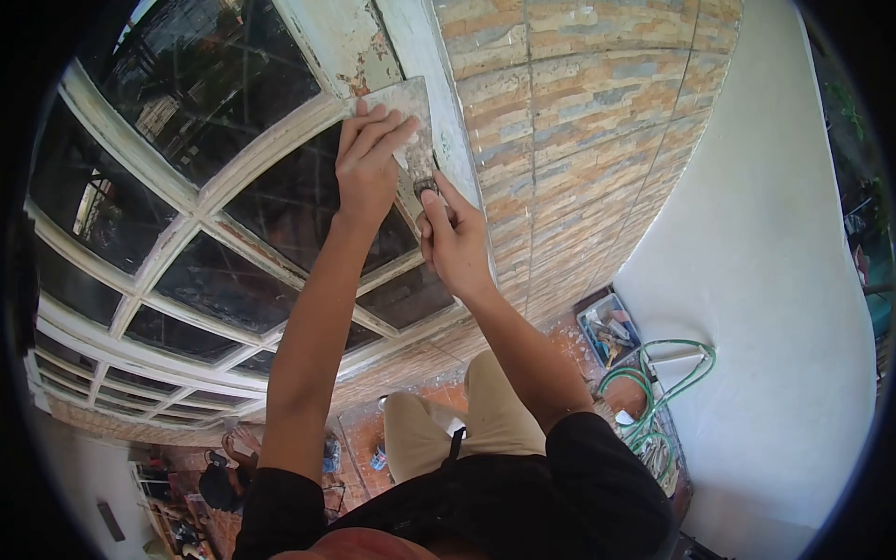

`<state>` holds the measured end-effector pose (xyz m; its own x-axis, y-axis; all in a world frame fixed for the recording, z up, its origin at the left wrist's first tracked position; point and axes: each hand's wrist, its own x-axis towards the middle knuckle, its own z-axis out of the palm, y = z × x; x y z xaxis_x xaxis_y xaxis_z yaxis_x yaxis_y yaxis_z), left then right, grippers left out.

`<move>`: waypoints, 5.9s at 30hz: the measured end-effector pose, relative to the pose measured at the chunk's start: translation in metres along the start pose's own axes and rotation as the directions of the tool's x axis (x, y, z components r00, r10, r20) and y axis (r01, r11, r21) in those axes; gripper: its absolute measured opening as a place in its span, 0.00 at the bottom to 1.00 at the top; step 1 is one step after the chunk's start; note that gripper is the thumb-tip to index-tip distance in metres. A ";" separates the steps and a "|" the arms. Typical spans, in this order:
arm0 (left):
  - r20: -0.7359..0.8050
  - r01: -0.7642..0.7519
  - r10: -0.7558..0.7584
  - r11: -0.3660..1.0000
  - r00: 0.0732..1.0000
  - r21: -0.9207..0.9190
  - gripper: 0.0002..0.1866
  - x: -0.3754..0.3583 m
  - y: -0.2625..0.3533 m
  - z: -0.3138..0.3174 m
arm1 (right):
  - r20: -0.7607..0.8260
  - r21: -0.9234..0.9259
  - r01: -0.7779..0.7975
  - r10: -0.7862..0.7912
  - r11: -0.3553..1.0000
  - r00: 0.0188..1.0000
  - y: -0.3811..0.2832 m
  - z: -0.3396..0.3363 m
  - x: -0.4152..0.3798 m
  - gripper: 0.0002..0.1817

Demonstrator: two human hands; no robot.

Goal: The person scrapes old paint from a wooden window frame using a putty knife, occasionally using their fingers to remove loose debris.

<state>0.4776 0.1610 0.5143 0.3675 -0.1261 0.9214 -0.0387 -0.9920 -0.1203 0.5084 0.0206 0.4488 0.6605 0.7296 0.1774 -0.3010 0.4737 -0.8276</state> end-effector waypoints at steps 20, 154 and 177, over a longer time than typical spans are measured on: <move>-0.089 0.006 0.003 0.996 0.996 0.093 0.23 0.011 -0.003 -0.005 | 0.021 -0.031 0.004 -0.004 0.999 1.000 -0.006 0.010 0.000 0.29; 0.193 -0.138 0.103 0.974 0.976 0.181 0.19 0.052 -0.045 -0.083 | 0.185 -0.705 -0.134 0.363 0.696 0.913 -0.162 0.085 0.033 0.24; -0.042 -0.168 0.173 0.979 0.984 0.113 0.18 0.045 -0.041 -0.066 | 0.130 -0.844 -0.043 0.283 0.535 0.950 -0.173 0.096 0.009 0.25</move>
<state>0.4344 0.1957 0.5854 0.3159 -0.2964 0.9013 0.0052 -0.9494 -0.3140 0.5007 -0.0072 0.6442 0.4530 0.8915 0.0042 0.3909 -0.1943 -0.8997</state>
